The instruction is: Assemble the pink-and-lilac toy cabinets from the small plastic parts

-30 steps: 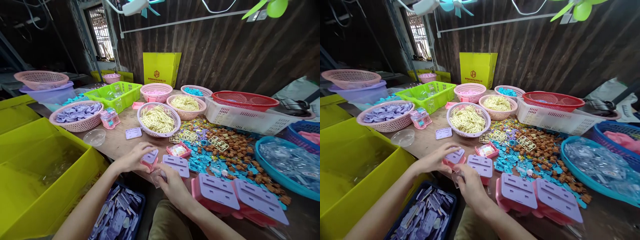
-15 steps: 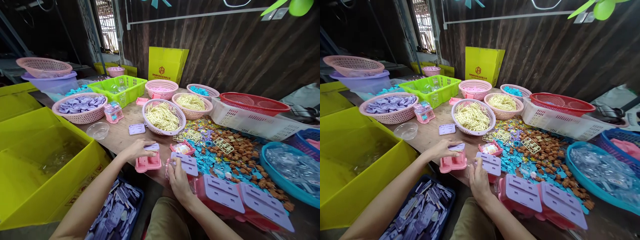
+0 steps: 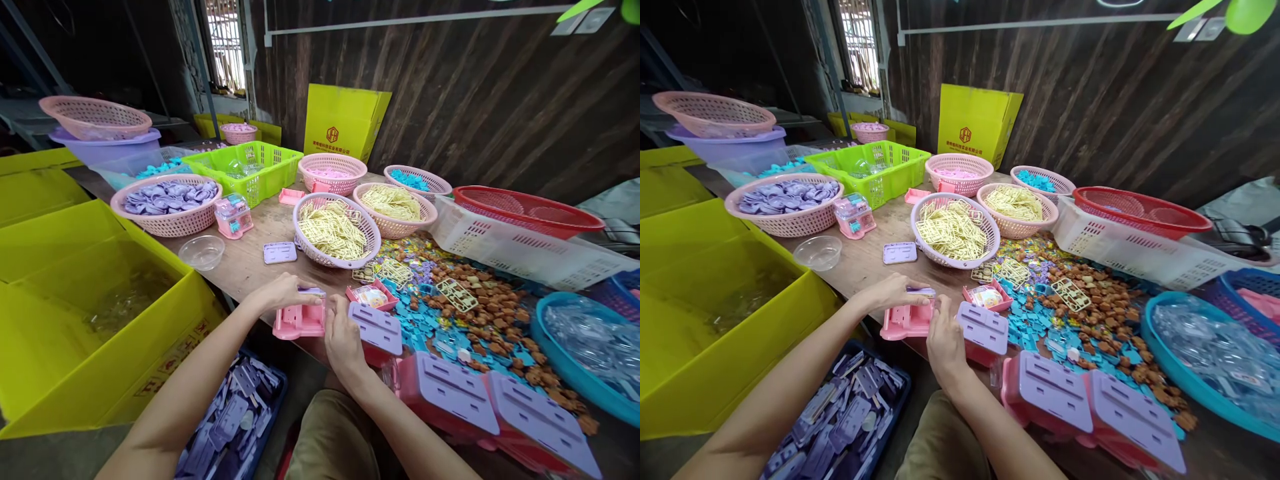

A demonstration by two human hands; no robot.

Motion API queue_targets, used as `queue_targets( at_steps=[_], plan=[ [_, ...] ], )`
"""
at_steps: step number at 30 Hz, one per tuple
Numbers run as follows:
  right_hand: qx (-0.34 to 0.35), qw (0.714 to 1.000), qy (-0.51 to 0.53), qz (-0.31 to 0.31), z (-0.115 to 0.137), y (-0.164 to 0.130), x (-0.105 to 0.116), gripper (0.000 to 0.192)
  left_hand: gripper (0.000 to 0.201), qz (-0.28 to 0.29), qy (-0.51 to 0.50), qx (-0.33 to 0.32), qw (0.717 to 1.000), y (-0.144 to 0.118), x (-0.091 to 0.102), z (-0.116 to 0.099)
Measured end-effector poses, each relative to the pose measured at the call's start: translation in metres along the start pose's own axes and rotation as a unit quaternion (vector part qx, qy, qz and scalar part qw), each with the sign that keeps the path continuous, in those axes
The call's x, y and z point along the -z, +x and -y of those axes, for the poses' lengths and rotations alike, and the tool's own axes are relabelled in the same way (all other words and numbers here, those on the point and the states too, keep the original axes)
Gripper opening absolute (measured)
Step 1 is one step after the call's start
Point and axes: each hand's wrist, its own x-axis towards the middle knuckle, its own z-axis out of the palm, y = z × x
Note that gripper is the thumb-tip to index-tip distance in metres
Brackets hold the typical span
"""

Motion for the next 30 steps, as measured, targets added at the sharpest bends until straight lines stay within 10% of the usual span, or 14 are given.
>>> queue_targets(
  at_steps=[30],
  plan=[
    [-0.055,0.974,-0.178,0.130,0.025,0.015,-0.002,0.032,0.055,0.005,0.028,-0.001,1.000,0.004,0.004,0.007]
  ],
)
